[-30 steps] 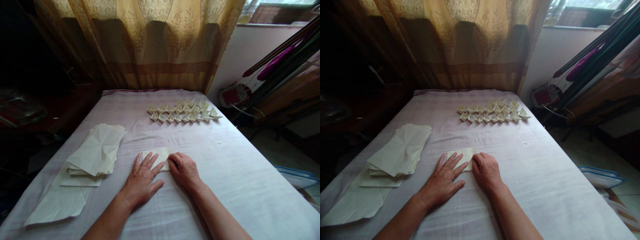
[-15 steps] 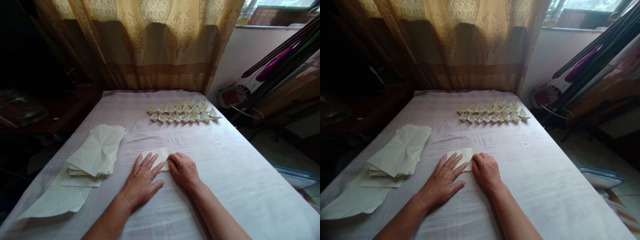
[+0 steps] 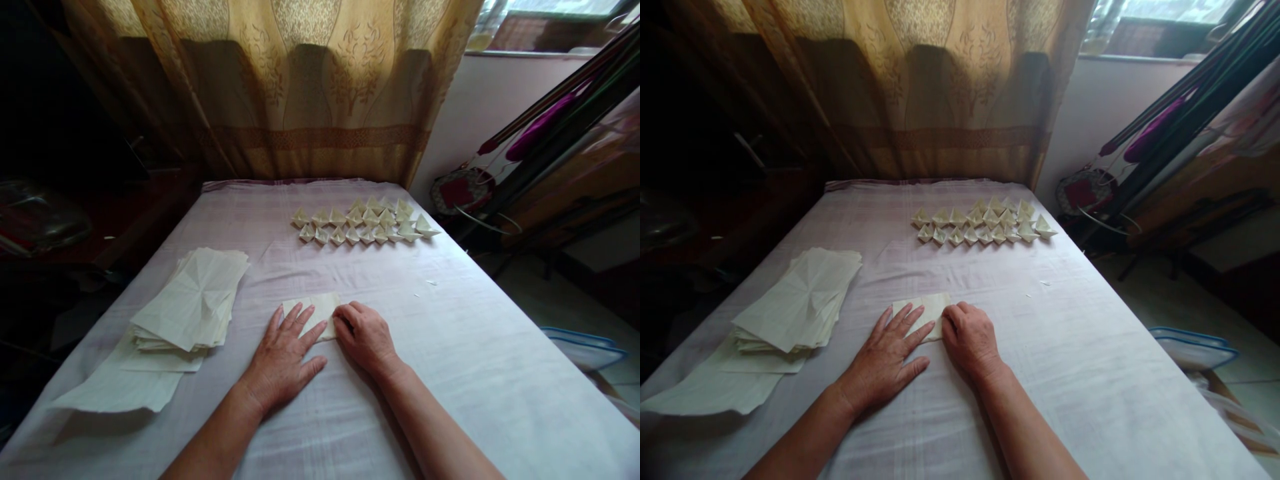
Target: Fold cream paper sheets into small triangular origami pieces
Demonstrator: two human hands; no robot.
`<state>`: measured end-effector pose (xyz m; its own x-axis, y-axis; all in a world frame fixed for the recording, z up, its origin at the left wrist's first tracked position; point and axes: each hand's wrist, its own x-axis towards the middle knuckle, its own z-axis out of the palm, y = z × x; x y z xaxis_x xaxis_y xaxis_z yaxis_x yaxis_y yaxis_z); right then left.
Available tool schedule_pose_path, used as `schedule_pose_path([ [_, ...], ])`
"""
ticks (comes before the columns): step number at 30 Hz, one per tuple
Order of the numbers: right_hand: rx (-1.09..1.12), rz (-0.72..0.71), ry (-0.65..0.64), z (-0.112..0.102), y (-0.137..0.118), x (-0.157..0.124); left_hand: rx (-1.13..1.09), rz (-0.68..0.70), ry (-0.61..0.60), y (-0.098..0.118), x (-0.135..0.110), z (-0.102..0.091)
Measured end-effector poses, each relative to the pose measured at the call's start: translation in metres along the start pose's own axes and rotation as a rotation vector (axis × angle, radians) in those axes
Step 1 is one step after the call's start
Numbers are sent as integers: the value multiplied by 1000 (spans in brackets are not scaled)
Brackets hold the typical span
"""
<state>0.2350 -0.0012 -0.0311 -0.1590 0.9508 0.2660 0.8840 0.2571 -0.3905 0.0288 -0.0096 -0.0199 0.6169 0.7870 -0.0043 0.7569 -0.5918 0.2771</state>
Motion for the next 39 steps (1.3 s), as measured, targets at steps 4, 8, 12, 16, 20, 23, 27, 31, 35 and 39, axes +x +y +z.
schedule_pose_path([
  [4, 2, 46, 15, -3, -8, -2, 14, -7, -19, 0, 1, -1],
  [8, -42, 103, 27, -5, -19, -4, 28, -17, -34, 1, 1, -1],
  [12, -60, 98, 23, -6, -22, -6, 36, -20, -41, 2, 1, -1],
  [16, -56, 93, 19, -7, -22, -8, 45, -18, -31, 2, 1, -2],
  [20, -73, 127, 32, -7, -27, -10, 53, -15, -28, 2, 2, -1],
  [23, -98, 167, 73, -3, -34, -11, 57, -1, 15, 0, 2, 4],
  [27, -94, 198, 100, -1, -38, -12, 66, 22, 70, -3, 1, 10],
  [31, -60, 231, 74, -3, -33, -15, 73, 8, 23, -2, 1, 7],
  [35, -77, 254, 71, -8, -22, -19, 75, 4, -5, -2, 1, 5],
  [39, -81, 258, 94, -9, -12, -23, 68, 11, 10, -3, 1, 6],
])
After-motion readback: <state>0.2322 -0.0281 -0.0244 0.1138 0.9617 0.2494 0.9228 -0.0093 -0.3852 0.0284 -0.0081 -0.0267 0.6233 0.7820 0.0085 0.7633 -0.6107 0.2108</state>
